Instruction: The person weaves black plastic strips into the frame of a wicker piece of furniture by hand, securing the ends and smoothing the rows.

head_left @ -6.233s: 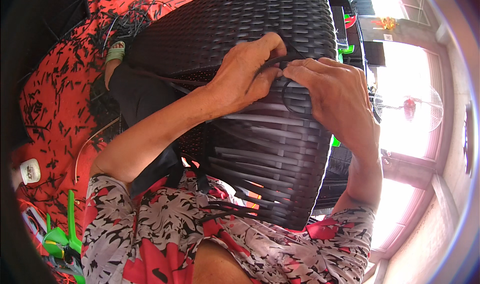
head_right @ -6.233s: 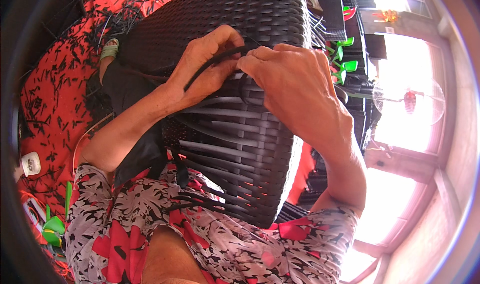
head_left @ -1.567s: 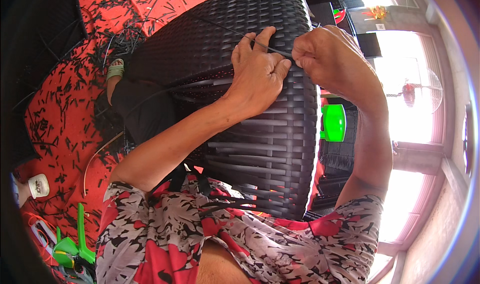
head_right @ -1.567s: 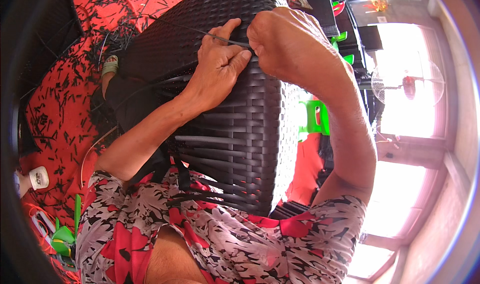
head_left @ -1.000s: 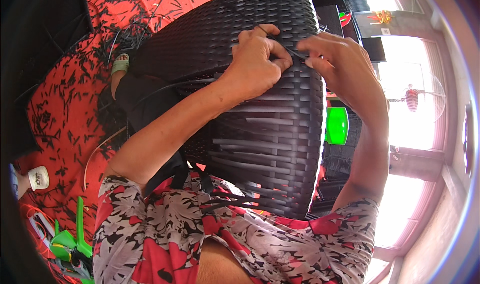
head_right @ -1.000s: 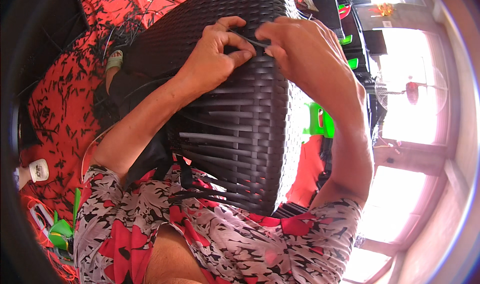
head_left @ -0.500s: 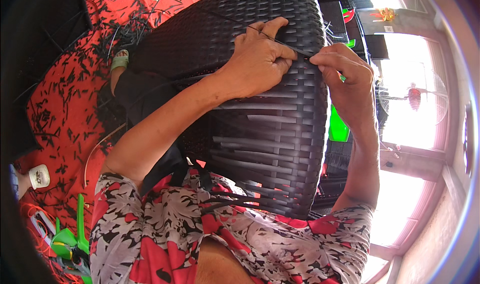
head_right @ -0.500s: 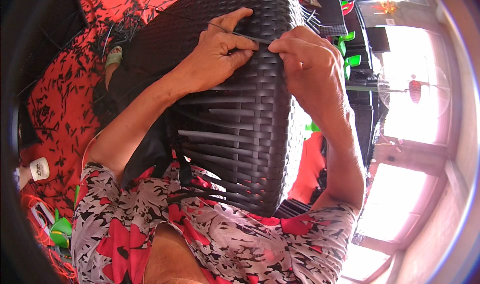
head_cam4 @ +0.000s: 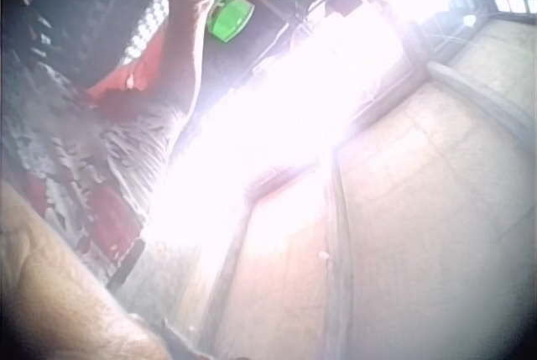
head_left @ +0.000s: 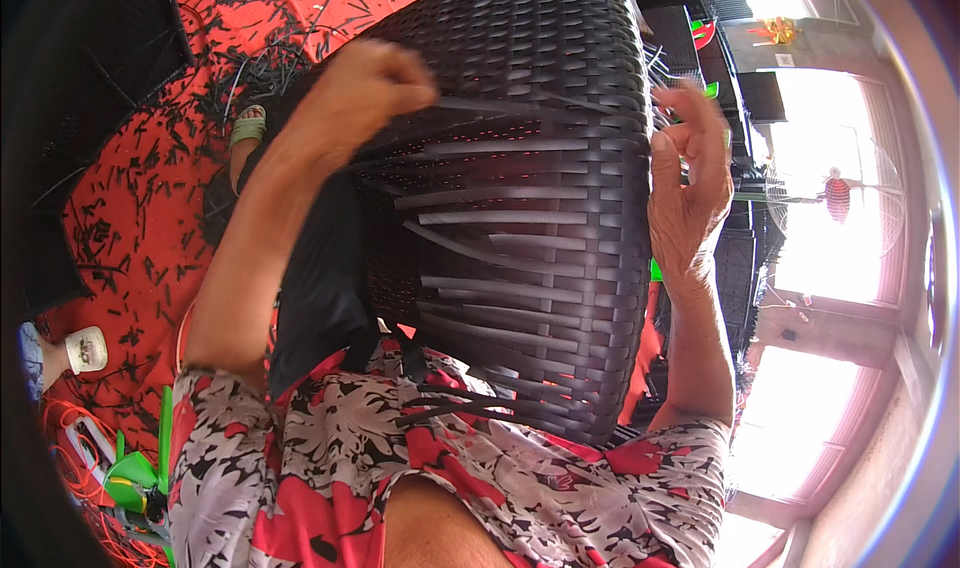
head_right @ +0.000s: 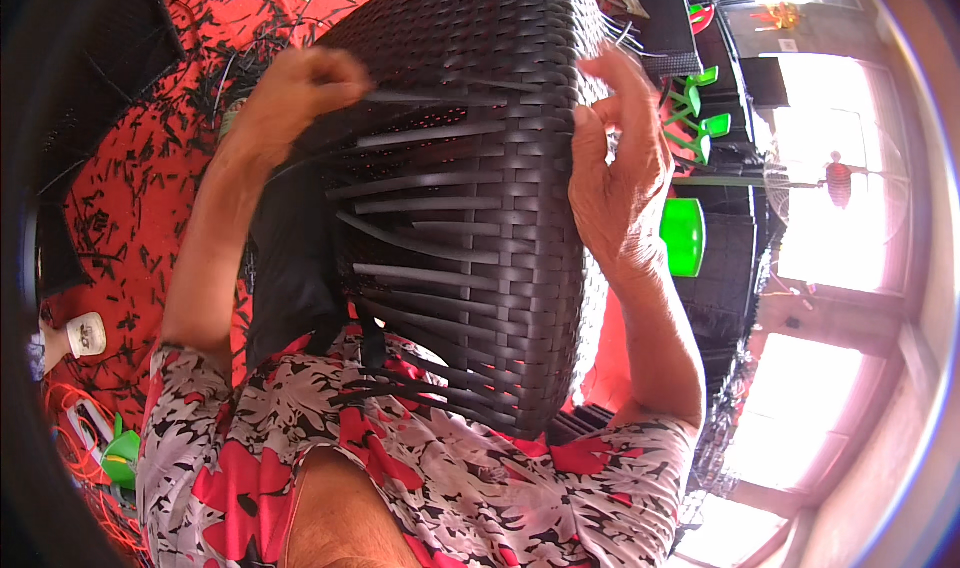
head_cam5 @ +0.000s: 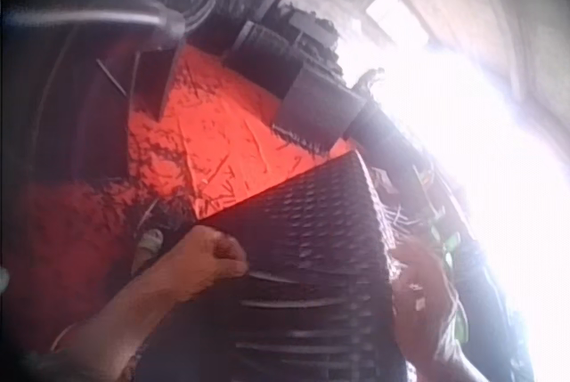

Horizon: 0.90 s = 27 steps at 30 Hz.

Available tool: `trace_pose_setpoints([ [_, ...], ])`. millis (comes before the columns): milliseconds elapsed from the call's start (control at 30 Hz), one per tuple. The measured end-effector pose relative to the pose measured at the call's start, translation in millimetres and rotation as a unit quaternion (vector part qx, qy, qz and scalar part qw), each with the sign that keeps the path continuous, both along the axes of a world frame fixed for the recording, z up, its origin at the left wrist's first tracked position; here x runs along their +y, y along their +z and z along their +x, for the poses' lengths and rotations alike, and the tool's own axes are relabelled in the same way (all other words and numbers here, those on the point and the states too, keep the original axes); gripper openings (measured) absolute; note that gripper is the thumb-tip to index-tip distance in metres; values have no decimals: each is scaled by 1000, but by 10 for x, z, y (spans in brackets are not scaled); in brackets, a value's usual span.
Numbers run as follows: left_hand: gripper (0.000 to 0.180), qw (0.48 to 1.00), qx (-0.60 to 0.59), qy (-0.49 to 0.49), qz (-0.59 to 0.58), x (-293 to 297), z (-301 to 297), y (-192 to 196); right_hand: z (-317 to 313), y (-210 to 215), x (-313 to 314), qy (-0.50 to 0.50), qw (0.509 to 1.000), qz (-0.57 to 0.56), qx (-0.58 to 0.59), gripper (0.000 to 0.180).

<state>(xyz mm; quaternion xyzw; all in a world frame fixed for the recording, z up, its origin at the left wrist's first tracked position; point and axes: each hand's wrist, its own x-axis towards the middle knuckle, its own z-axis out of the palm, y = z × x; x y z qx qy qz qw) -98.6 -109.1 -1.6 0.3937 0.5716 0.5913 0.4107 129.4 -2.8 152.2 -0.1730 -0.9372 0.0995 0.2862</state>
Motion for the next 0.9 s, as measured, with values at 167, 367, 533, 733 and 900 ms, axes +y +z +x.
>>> trace_pose_setpoints([
  [167,4,995,58,53,-57,-428,120,-963,-41,45,12,39,997,62,-35,20],
  [367,11,956,-8,282,78,-437,46,-551,-339,241,58,104,974,163,-116,18],
  [533,13,927,-44,295,226,-304,396,189,-820,232,-118,145,943,154,-256,19],
  [733,25,875,-66,371,303,-272,598,250,-997,76,-40,146,935,-134,-293,18],
  [900,30,857,-54,373,351,-178,802,180,-1033,318,-131,73,960,-247,-108,19],
])
